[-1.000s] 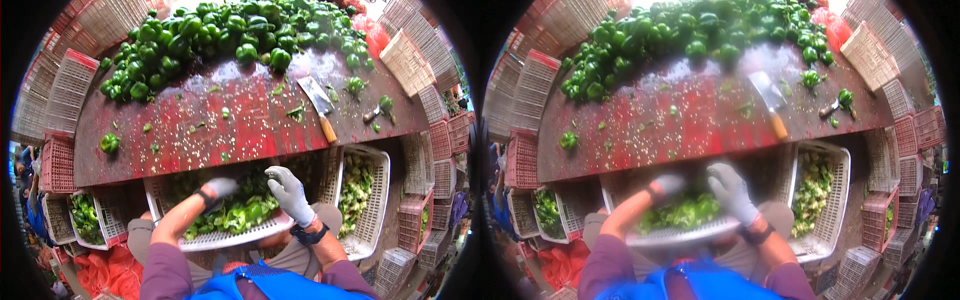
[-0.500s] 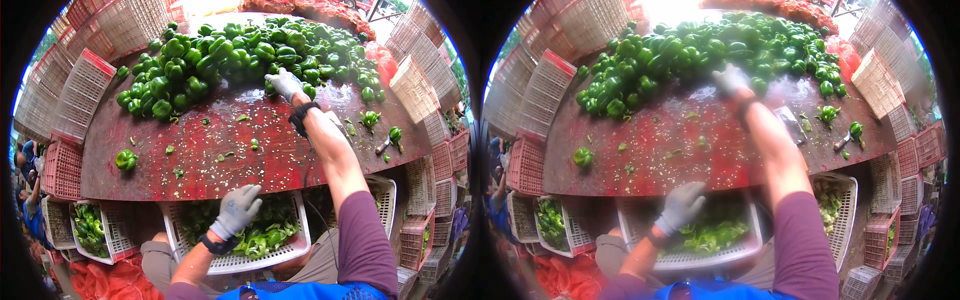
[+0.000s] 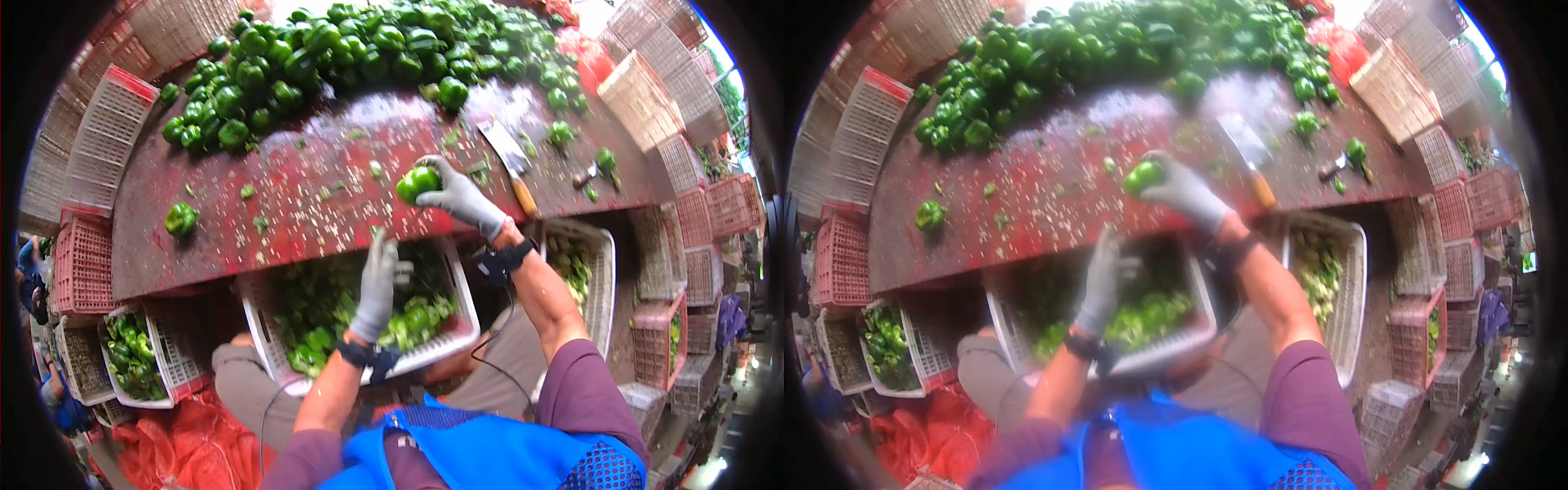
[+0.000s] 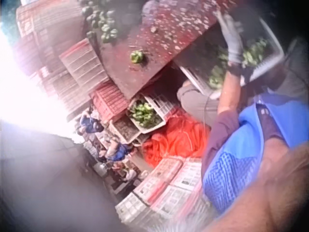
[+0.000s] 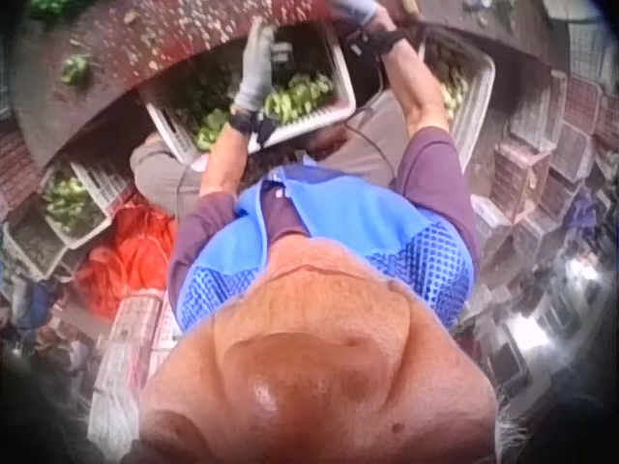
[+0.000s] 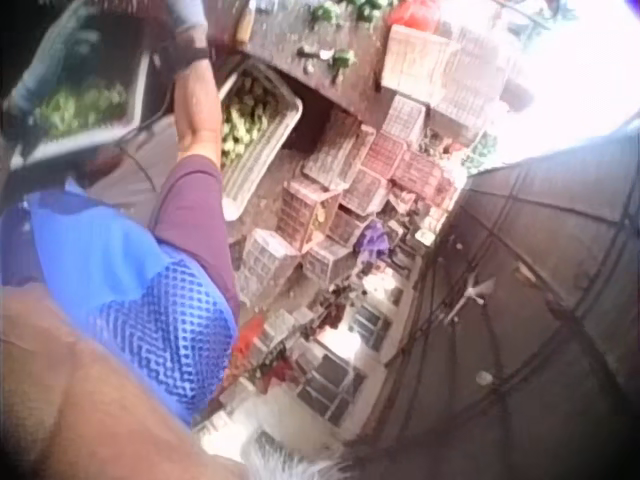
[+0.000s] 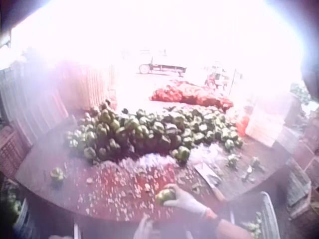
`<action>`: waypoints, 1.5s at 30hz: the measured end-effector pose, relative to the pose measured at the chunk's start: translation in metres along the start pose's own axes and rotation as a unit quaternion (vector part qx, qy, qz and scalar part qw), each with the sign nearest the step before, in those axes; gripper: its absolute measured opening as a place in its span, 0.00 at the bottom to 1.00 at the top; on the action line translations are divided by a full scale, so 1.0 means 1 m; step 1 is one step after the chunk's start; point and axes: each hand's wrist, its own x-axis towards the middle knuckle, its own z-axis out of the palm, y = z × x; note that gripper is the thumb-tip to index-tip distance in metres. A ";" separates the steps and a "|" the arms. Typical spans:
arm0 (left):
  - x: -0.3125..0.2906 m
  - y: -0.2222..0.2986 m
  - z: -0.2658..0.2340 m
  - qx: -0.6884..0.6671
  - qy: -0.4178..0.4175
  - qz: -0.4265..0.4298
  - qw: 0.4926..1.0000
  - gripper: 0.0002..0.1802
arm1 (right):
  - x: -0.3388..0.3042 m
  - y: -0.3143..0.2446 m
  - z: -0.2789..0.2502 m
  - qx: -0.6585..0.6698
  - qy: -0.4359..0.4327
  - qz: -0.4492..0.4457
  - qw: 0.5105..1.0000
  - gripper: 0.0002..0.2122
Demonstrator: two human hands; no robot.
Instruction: Sorting and chopping green bell peppers at a processing station.
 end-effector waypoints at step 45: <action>-0.059 -0.058 -0.013 -0.229 -0.198 0.017 0.953 0.20 | -0.155 0.024 0.065 0.249 0.196 0.125 0.940 0.16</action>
